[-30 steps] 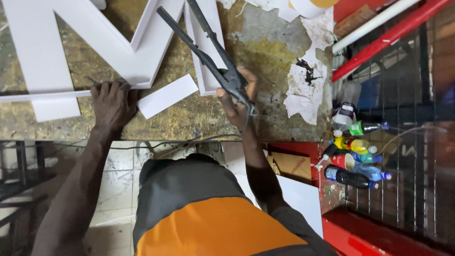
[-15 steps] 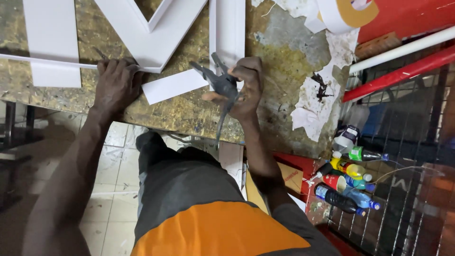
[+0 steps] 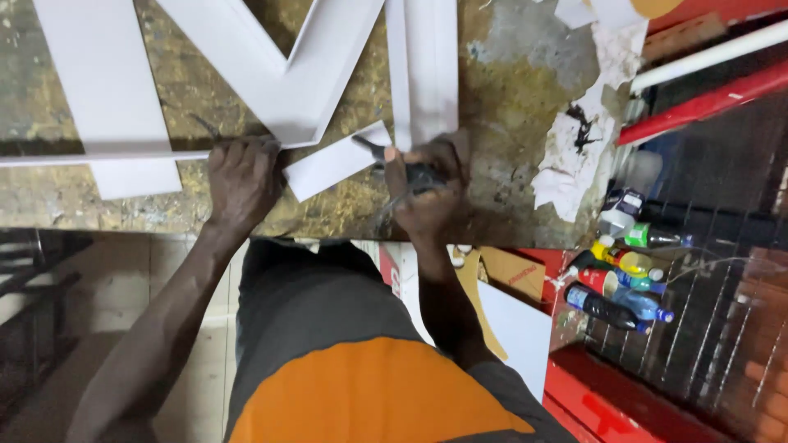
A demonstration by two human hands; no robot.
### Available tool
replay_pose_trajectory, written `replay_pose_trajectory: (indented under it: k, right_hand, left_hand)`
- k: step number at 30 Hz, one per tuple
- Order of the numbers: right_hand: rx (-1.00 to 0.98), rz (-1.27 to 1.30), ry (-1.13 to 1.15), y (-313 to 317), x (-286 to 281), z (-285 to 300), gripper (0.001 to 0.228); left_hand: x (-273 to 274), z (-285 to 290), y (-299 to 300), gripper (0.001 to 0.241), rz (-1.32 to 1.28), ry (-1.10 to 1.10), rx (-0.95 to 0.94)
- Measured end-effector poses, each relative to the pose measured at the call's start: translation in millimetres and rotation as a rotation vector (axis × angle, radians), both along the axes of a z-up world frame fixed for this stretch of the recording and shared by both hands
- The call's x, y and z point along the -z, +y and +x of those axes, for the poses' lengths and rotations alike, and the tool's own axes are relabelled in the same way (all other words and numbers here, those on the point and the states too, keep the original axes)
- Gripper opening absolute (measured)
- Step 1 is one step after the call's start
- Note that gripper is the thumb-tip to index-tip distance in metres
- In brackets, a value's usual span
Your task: Assembling a 3D letter by gluing foam strips to the edges of a letter cutout using a hot glue gun.
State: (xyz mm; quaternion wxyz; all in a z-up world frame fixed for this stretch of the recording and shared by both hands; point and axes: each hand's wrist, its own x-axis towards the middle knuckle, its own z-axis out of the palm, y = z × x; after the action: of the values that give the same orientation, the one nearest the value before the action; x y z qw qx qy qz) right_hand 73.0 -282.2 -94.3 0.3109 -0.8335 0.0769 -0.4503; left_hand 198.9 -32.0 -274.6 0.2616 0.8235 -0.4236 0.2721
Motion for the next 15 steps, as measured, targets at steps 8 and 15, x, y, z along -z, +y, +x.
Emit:
replay_pose_trajectory:
  k: [8,15]
  right_hand:
    - [-0.542,0.400,0.103,13,-11,39,0.021]
    - [-0.759,0.588,-0.016,4,9,30,0.034]
  left_hand:
    - [-11,2,-3,0.011,-0.108,-0.009,0.012]
    - [0,1,-1,0.019,-0.115,0.016,0.023]
